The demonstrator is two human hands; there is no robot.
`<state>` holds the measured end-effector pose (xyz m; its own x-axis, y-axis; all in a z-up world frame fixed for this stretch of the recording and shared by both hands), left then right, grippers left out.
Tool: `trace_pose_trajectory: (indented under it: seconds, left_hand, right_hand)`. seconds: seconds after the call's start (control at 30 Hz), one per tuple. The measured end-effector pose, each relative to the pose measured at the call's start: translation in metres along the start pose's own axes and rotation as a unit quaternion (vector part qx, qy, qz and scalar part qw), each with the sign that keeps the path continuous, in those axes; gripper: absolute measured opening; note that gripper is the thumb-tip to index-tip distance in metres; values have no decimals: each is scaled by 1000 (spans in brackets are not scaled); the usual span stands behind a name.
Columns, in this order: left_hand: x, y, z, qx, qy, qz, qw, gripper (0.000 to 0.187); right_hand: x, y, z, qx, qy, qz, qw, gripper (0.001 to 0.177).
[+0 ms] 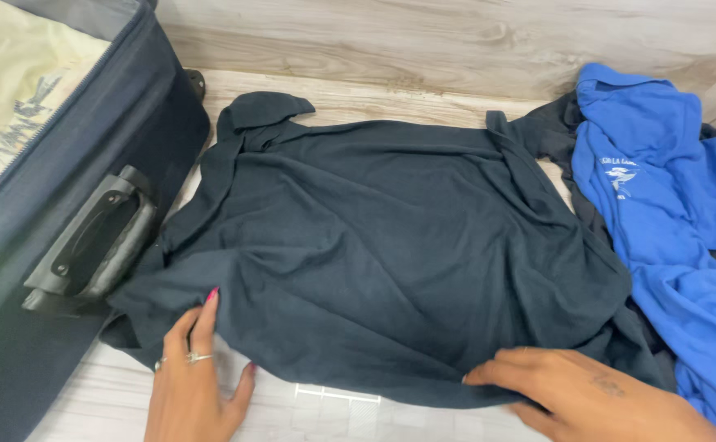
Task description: The person folds several garments one by one on a light-colored floor next to an open suitcase. They fold a white shirt, a patterned cloth, a neon green top, a light-colored t-shirt, and a dark long-sleeved shirt, placing each folded item into the suitcase.
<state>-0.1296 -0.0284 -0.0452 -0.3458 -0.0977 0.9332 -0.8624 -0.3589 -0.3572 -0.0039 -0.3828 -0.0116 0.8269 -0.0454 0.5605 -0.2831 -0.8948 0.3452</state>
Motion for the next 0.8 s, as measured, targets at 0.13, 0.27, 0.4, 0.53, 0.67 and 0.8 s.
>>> trace_pose_trajectory:
  seconds: [0.13, 0.27, 0.4, 0.53, 0.67, 0.8]
  left_hand:
    - [-25, -22, 7, 6, 24, -81, 996, 77]
    - [20, -46, 14, -67, -9, -36, 997, 58]
    - [91, -59, -16, -5, -2, -8, 1000, 53]
    - [94, -84, 9, 1, 74, -33, 997, 42]
    - [17, -139, 70, -127, 56, -144, 980, 47]
    - [-27, -155, 109, -188, -64, -134, 971, 71]
  right_hand:
    - [-16, -1, -25, -29, -83, -142, 986, 33]
    - [-16, 8, -6, -227, -125, -180, 949, 42]
    - [33, -14, -4, -152, -70, -6, 986, 47]
    - [104, -56, -9, 8, 93, 224, 970, 49]
    - [128, -126, 30, 47, 219, 266, 938, 65]
    - [150, -120, 129, -89, 264, 293, 914, 71]
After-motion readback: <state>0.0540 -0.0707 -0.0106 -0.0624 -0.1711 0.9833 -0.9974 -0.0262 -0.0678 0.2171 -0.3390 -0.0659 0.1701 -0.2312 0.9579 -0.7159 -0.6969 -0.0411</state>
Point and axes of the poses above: each hand's wrist, its own y-axis away from the middle knuckle, its own x-axis out of the back of the hand, z = x × y, the point moved 9 cm from there along -y, towards the middle knuckle, and after that the axes turned 12 degrees about -y, right-handed, at the moved point
